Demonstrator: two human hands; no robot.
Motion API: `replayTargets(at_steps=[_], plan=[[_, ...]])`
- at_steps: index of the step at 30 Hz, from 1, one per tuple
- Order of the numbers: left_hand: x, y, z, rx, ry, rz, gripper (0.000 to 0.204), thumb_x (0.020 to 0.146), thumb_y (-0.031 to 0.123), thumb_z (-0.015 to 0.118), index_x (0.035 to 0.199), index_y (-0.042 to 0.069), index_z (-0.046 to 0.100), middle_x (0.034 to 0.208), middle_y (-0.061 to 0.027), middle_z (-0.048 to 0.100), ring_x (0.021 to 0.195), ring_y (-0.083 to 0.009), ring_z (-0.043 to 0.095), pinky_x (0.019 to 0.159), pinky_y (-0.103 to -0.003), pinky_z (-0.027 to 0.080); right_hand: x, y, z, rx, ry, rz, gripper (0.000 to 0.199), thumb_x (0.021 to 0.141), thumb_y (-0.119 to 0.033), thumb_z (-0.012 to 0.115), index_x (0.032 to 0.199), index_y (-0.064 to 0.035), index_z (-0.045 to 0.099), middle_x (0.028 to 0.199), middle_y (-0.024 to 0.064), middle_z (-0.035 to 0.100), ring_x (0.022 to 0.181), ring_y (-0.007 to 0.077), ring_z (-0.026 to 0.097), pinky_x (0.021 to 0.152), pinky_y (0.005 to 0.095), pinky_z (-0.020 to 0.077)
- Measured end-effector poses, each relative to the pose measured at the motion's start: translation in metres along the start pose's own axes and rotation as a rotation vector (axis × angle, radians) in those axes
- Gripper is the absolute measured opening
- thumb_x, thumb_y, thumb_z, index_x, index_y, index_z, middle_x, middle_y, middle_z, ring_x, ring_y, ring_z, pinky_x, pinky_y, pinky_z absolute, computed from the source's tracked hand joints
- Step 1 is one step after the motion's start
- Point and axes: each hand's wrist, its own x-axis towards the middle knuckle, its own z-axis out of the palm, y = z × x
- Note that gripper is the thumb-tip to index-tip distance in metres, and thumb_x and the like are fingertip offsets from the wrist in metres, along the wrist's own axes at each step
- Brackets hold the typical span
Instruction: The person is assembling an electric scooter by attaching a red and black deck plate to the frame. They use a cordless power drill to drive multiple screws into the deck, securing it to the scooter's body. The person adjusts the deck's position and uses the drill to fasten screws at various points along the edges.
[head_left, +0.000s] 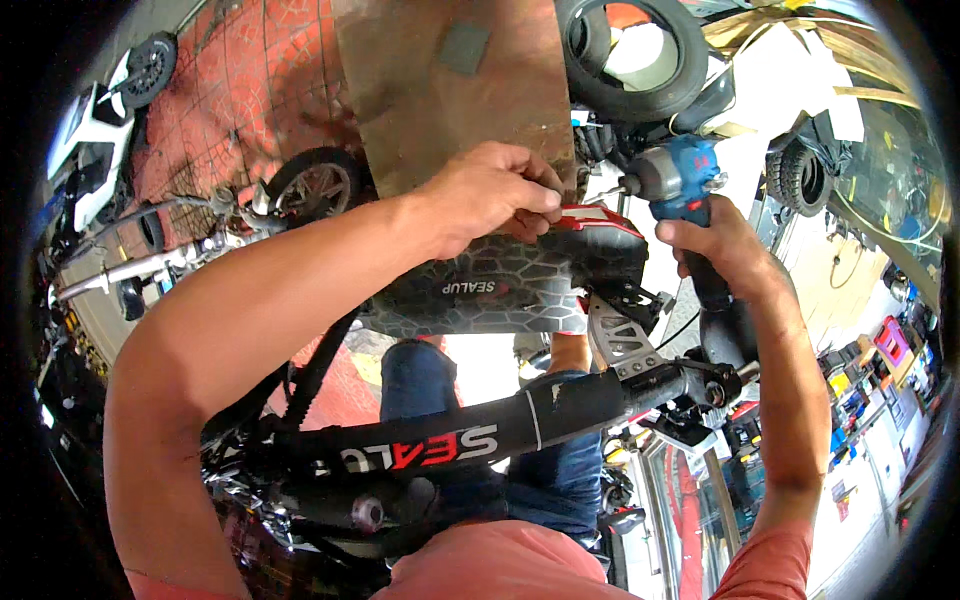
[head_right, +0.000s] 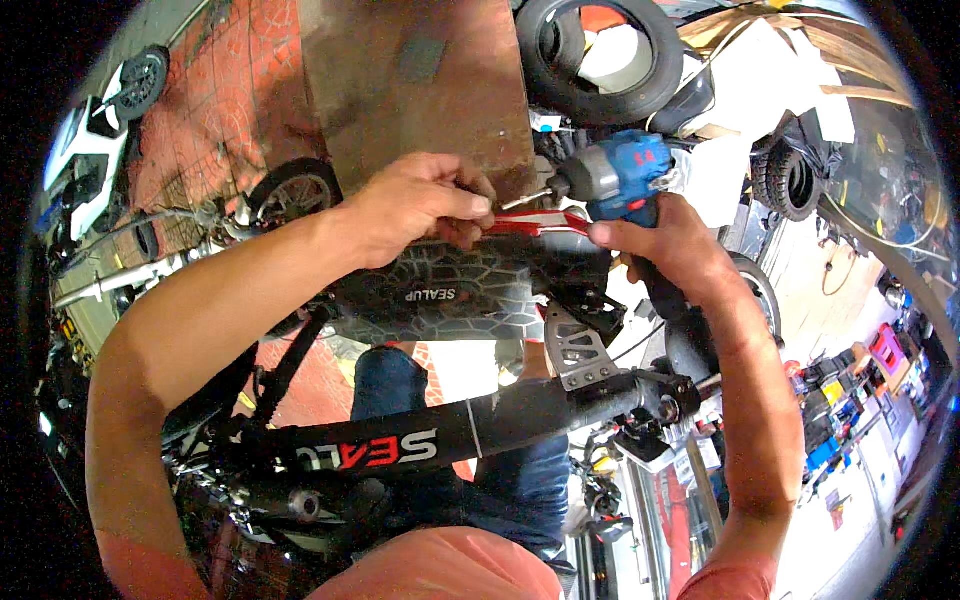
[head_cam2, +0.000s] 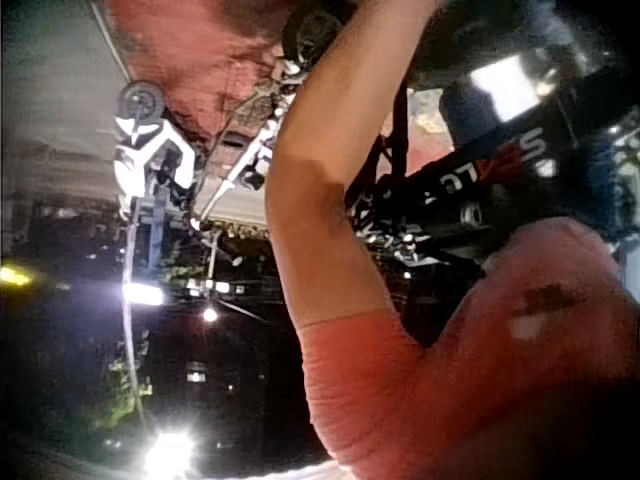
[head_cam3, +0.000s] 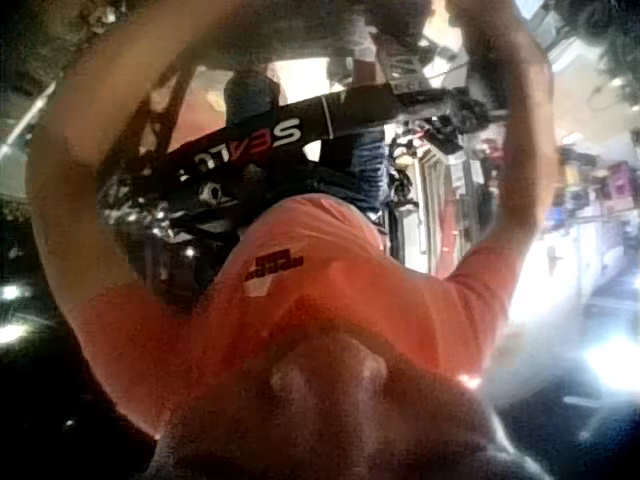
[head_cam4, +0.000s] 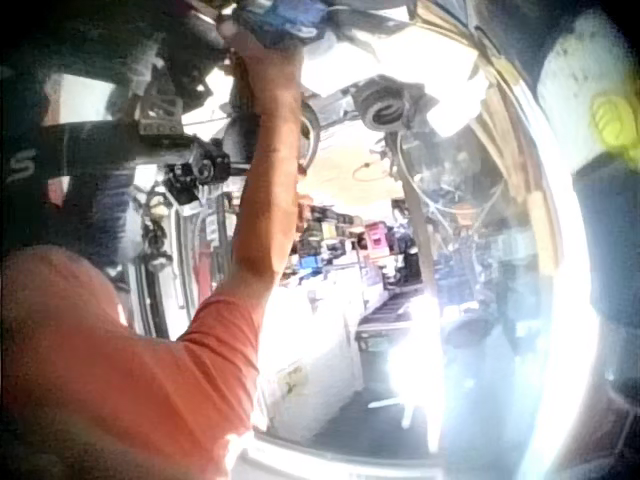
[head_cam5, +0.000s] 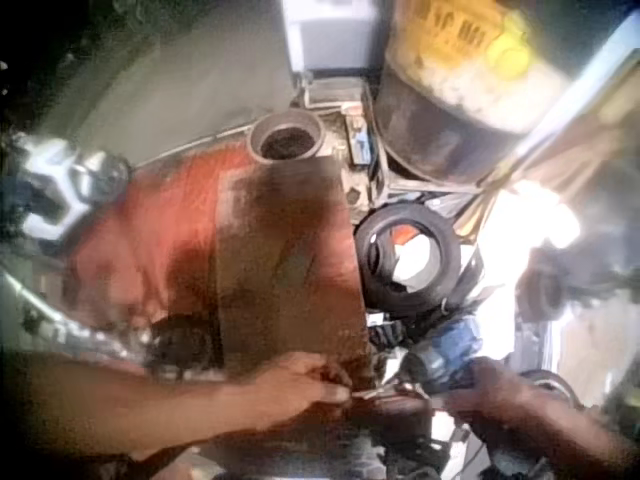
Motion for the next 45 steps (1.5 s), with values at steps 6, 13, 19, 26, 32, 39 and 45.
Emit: replayTargets(at_steps=[6,13,19,26,32,39,45], plan=[[-0.093,0.053,0.003,-0.137,0.115,0.08,0.014,0.104,0.01,0.068,0.116,0.003,0.068,0.104,-0.0127,0.074,0.09,-0.0213,0.073,0.084,-0.037,0.064,-0.037,-0.042,0.019,0.022,0.058,-0.077,0.056,0.081,-0.051,0.09,0.094,-0.0001,0.071,0.074,0.006,0.068,0.06,0.0145,0.065,0.059,0.0325,0.0524],[-0.175,0.079,0.011,-0.07,0.183,0.297,0.016,0.104,0.008,0.068,0.118,0.001,0.07,0.102,-0.0123,0.076,0.087,-0.0197,0.074,0.08,-0.033,0.062,-0.079,-0.088,0.055,0.277,-0.049,-0.273,0.052,0.083,-0.053,0.09,0.093,-0.0055,0.071,0.074,0.0032,0.068,0.058,0.0139,0.063,0.056,0.0324,0.0483],[-0.23,0.09,-0.002,0.091,0.159,0.5,0.019,0.104,0.009,0.068,0.119,-0.001,0.07,0.1,-0.0118,0.076,0.087,-0.0176,0.074,0.077,-0.03,0.061,-0.1,-0.122,0.091,0.332,-0.159,-0.325,0.057,0.083,-0.057,0.089,0.101,-0.0061,0.07,0.081,0.0033,0.067,0.064,0.0148,0.064,0.059,0.0316,0.0526],[-0.3,0.111,-0.046,0.279,0.188,0.567,0.023,0.102,0.009,0.071,0.122,0.0,0.066,0.101,-0.0079,0.073,0.089,-0.0147,0.072,0.084,-0.03,0.059,-0.106,-0.179,0.133,0.387,-0.361,-0.305,0.061,0.084,-0.055,0.089,0.109,-0.0046,0.064,0.084,0.0043,0.063,0.063,0.016,0.065,0.054,0.0325,0.0579],[-0.345,0.104,-0.102,0.501,0.302,0.773,0.014,0.1,0.005,0.073,0.112,0.003,0.066,0.101,-0.0012,0.068,0.089,-0.0077,0.063,0.078,-0.025,0.053,-0.084,-0.235,0.18,0.326,-0.489,-0.316,0.06,0.087,-0.052,0.085,0.115,-0.007,0.058,0.078,0.0063,0.065,0.062,0.0194,0.067,0.057,0.0323,0.057],[-0.363,0.091,-0.184,1.429,0.527,1.276,0.02,0.082,-0.001,0.077,0.101,0.003,0.07,0.094,-0.0107,0.066,0.082,-0.0287,0.067,0.071,-0.038,0.055,-0.04,-0.28,0.239,0.242,-0.541,-0.248,0.056,0.087,-0.053,0.085,0.104,-0.0045,0.064,0.08,0.0066,0.066,0.066,0.0188,0.067,0.06,0.0334,0.0573],[-0.337,0.041,-0.242,1.268,0.496,1.16,0.022,0.08,-0.002,0.079,0.1,0.004,0.073,0.096,-0.0107,0.07,0.084,-0.029,0.07,0.072,-0.038,0.057,0.026,-0.293,0.272,0.16,-0.686,-0.152,0.055,0.087,-0.049,0.087,0.102,-0.0009,0.065,0.073,0.0076,0.067,0.062,0.0176,0.068,0.055,0.0297,0.0565]])
